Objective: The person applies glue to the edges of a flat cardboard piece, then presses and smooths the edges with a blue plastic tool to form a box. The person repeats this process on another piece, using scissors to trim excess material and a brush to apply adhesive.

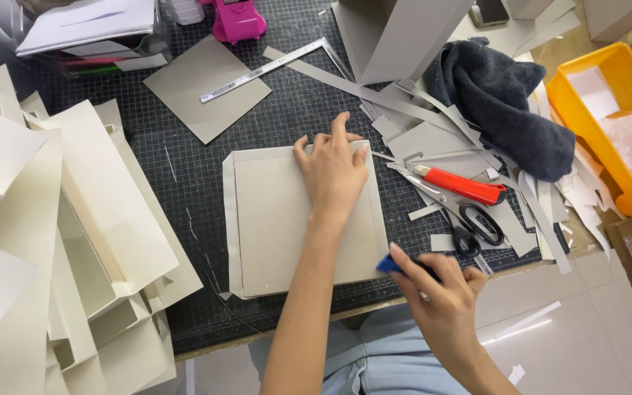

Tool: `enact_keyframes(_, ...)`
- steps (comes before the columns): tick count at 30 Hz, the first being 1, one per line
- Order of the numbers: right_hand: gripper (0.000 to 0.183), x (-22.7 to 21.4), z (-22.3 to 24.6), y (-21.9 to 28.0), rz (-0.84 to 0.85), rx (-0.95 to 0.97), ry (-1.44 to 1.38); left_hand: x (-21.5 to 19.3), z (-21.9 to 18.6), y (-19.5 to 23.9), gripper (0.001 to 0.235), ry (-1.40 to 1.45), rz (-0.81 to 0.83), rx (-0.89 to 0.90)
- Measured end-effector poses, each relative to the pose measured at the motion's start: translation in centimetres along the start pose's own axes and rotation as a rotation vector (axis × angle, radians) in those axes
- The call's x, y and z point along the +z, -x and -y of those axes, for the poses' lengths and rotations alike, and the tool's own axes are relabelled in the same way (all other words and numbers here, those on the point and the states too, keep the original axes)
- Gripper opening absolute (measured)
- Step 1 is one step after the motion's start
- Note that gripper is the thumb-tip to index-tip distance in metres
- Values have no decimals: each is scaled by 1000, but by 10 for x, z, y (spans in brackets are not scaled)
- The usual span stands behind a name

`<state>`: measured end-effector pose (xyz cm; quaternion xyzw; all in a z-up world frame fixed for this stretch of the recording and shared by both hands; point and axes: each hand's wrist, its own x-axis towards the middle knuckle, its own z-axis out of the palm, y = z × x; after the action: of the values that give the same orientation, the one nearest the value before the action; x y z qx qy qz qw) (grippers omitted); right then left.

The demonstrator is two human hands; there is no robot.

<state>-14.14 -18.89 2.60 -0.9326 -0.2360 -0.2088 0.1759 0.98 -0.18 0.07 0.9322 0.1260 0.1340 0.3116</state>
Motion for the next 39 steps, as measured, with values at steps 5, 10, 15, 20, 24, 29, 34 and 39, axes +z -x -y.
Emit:
enact_keyframes(5,34,-6,5,5,-8,-13,17,-1,-1,2,49,16,-43,25)
enact_keyframes(10,36,33,-18,-40,-100,-118,32,5,7,1,50,53,-4,39)
enact_keyframes(15,33,84,-46,-112,-251,-247,93,-5,3,3,59,139,23,57)
enact_keyframes(20,37,105,-56,-154,-240,-161,-16,-10,-2,5,57,103,3,35)
enact_keyframes(24,48,88,-78,-139,-189,44,-490,-6,3,4,51,119,11,39)
enact_keyframes(29,45,28,-70,-53,16,254,-701,-2,7,5,48,118,-5,60)
enact_keyframes(34,22,12,-97,1,58,-258,-702,3,11,4,42,101,-26,81)
enact_keyframes(39,30,12,-87,-5,6,-584,-620,3,11,4,37,95,-43,91)
